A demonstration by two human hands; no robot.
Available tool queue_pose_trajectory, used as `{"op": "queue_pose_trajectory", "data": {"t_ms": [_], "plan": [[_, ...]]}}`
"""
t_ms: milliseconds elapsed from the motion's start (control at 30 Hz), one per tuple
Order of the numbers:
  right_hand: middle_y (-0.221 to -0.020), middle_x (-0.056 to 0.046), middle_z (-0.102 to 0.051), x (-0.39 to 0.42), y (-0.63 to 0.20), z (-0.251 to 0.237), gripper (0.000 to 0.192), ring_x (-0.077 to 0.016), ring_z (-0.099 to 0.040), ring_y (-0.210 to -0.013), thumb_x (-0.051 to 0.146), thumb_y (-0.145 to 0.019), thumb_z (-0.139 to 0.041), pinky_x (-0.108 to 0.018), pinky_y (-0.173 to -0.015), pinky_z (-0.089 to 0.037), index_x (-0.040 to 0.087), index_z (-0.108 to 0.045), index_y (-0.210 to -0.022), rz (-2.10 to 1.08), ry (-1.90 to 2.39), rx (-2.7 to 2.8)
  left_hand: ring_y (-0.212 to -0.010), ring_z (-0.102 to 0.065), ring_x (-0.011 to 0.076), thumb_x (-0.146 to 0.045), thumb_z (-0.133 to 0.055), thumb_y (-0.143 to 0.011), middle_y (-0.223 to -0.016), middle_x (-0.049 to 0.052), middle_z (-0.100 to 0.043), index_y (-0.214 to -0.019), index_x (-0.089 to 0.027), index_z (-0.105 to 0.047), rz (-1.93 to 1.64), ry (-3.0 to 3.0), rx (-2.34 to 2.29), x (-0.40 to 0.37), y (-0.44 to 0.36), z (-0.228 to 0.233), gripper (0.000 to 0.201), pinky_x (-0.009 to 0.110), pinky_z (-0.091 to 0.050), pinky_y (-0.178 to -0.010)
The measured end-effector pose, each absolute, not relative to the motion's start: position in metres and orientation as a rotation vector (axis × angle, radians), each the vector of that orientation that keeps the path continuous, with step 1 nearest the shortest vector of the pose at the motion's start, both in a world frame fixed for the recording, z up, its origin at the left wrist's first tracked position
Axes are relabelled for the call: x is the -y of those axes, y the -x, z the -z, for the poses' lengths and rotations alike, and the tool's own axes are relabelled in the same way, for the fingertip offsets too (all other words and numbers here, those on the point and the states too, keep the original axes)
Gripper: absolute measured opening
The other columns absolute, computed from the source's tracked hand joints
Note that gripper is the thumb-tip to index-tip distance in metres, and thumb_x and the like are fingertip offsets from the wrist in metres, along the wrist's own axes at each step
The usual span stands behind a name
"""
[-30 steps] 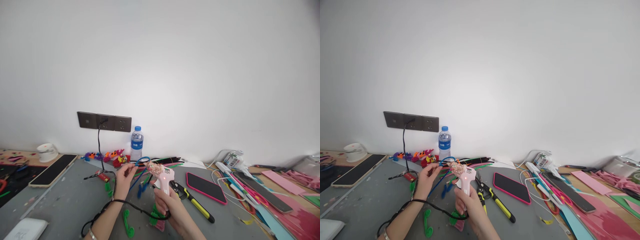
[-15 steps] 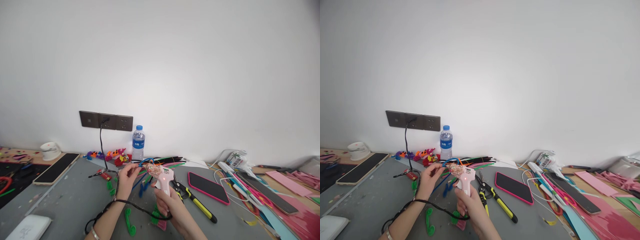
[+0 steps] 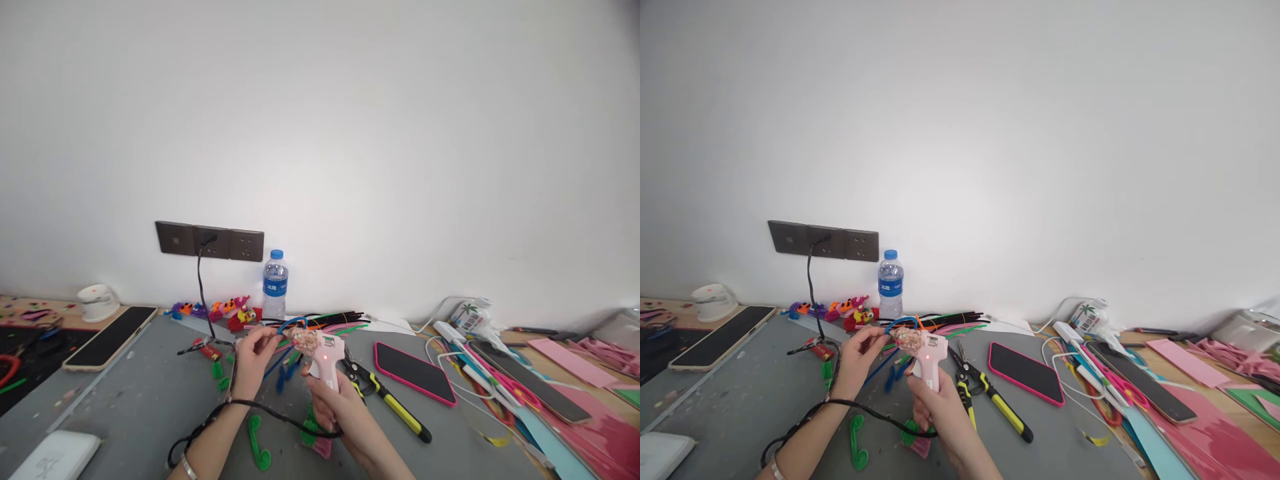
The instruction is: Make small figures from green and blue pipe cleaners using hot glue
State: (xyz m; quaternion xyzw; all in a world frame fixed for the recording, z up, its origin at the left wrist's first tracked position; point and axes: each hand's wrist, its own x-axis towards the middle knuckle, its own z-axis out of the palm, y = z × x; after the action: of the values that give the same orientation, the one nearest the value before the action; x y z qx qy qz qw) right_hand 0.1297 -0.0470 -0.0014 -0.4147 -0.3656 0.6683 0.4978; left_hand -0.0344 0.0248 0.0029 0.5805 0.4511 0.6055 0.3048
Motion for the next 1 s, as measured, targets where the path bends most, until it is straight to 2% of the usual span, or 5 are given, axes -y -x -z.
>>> {"op": "queue_pose_trajectory", "data": {"t_ms": [300,567,800,1000], "plan": [[-0.043,0.014,-0.032,0.054,-0.129,-0.011,0.049,-0.0017,-0.02,-0.036,0.051,-0.066,-0.08,-0.016,-0.035,-0.018,0.014,-0.057,-0.089,-1.578,1.021,0.88,-0.049,-0.044,0.0137,-0.039,-0.068,-0.069,-0.054,-0.003,-0.049,-0.064,-0.018,-0.068,-1.62,-1.538,-1.2,-0.025,0.034,-0.004,0.022,0.024,-0.036,-0.048],[-0.042,0.014,-0.032,0.051,-0.13,-0.005,0.05,-0.0023,-0.021,-0.036,0.052,-0.064,-0.08,-0.016,-0.034,-0.021,0.014,-0.058,-0.088,-1.567,1.037,0.885,-0.05,-0.044,0.0135,-0.039,-0.069,-0.071,-0.054,-0.003,-0.049,-0.065,-0.019,-0.068,-1.63,-1.543,-1.201,-0.024,0.035,-0.003,0.021,0.023,-0.037,-0.048],[-0.042,0.014,-0.029,0.052,-0.129,-0.011,0.051,-0.0026,-0.02,-0.036,0.051,-0.065,-0.08,-0.016,-0.035,-0.022,0.014,-0.06,-0.094,-1.5,1.057,0.87,-0.051,-0.047,0.0144,-0.043,-0.071,-0.066,-0.054,-0.002,-0.054,-0.063,-0.018,-0.068,-1.577,-1.382,-1.213,-0.026,0.034,-0.001,0.025,0.024,-0.039,-0.049],[-0.041,0.014,-0.027,0.053,-0.13,-0.017,0.049,-0.0033,-0.019,-0.036,0.051,-0.07,-0.077,-0.018,-0.036,-0.02,0.014,-0.06,-0.097,-1.451,0.978,0.915,-0.053,-0.054,0.0161,-0.045,-0.071,-0.069,-0.055,0.0,-0.061,-0.07,-0.016,-0.072,-1.485,-1.335,-1.206,-0.028,0.033,0.008,0.029,0.025,-0.042,-0.051]]}}
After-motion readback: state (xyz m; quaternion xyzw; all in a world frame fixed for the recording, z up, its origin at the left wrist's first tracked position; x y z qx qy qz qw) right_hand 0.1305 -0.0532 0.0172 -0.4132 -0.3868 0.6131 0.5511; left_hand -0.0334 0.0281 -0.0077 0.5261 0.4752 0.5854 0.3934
